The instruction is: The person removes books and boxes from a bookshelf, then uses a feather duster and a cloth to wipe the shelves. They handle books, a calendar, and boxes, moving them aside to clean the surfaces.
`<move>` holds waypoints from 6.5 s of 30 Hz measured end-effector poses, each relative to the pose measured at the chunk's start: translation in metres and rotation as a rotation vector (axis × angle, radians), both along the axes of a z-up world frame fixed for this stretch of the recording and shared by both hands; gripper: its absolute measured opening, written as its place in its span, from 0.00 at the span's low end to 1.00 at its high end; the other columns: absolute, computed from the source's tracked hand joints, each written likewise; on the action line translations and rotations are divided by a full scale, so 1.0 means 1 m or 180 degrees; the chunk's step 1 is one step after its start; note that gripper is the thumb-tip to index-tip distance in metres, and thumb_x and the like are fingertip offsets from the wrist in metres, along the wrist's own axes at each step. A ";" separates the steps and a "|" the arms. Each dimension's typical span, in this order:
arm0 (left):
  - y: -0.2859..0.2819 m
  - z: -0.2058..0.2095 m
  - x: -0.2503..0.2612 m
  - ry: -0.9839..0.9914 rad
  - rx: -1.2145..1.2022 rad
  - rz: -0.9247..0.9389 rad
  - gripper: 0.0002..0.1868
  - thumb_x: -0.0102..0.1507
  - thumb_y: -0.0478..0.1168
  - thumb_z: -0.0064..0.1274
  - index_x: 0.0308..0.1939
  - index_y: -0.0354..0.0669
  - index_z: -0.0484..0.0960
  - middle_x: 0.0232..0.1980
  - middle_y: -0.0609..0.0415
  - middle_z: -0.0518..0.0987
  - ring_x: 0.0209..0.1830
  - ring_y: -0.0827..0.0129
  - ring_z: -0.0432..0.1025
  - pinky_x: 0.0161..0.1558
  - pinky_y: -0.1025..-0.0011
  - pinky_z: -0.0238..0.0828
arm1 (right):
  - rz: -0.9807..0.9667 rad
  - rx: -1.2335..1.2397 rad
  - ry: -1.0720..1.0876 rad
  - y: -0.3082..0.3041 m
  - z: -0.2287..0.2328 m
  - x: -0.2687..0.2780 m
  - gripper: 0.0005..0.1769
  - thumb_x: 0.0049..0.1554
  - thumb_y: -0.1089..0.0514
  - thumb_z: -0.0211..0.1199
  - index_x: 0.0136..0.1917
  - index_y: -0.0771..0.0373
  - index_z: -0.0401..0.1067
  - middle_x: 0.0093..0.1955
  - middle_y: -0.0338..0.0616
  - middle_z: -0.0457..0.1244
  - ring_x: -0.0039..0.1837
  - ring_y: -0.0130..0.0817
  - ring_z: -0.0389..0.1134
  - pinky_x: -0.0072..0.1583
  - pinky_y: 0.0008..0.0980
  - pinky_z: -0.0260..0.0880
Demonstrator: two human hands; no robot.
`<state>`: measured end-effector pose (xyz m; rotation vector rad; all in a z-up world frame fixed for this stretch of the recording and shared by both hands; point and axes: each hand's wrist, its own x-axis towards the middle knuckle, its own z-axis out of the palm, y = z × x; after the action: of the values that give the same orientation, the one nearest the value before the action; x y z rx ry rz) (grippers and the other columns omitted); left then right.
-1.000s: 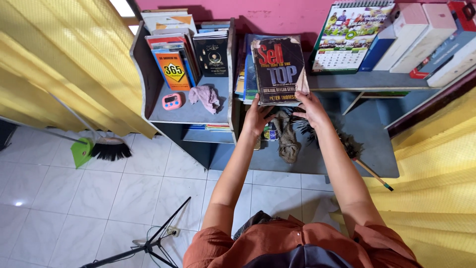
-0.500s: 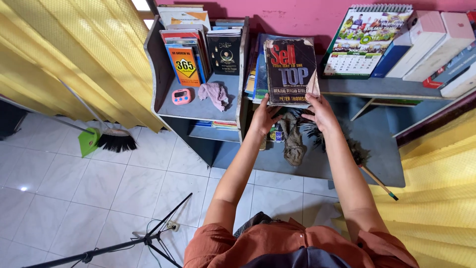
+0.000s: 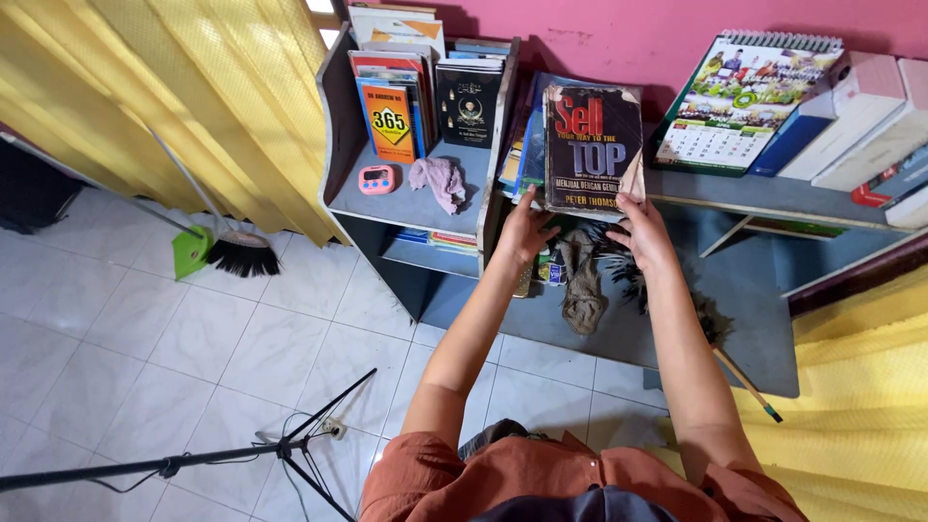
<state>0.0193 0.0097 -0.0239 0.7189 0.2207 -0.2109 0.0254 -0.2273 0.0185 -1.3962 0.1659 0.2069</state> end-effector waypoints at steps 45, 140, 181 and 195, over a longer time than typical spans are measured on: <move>-0.011 -0.002 -0.002 0.0067 -0.0025 0.0422 0.48 0.64 0.62 0.52 0.80 0.48 0.50 0.77 0.37 0.55 0.76 0.49 0.54 0.68 0.42 0.58 | 0.0273 0.0077 -0.0016 0.001 0.008 -0.001 0.38 0.57 0.39 0.64 0.75 0.52 0.57 0.77 0.44 0.52 0.76 0.56 0.48 0.63 0.52 0.66; -0.064 -0.160 -0.149 0.0988 0.1317 -0.0654 0.30 0.63 0.55 0.55 0.60 0.42 0.67 0.45 0.49 0.81 0.34 0.60 0.81 0.40 0.62 0.80 | -0.0308 0.0616 0.0375 -0.096 -0.215 -0.104 0.26 0.56 0.51 0.69 0.64 0.60 0.67 0.53 0.37 0.67 0.55 0.31 0.69 0.53 0.35 0.72; 0.005 -0.111 -0.175 0.0251 0.2494 -0.0645 0.32 0.69 0.65 0.37 0.64 0.45 0.73 0.58 0.52 0.81 0.55 0.64 0.76 0.56 0.63 0.67 | 0.0837 0.1209 0.0798 0.030 -0.057 0.074 0.30 0.56 0.43 0.71 0.66 0.53 0.68 0.66 0.43 0.67 0.70 0.41 0.67 0.68 0.52 0.68; 0.025 -0.112 -0.183 0.0293 0.2389 -0.0509 0.30 0.70 0.63 0.37 0.62 0.46 0.75 0.56 0.54 0.81 0.53 0.66 0.76 0.56 0.66 0.67 | 0.0871 0.1315 0.0802 0.018 -0.061 0.035 0.30 0.54 0.44 0.71 0.66 0.55 0.68 0.62 0.41 0.68 0.65 0.43 0.69 0.68 0.53 0.69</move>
<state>-0.1635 0.0344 -0.1363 1.4763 0.3352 -0.3182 0.0609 -0.2097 -0.0425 -0.9737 0.1303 0.6114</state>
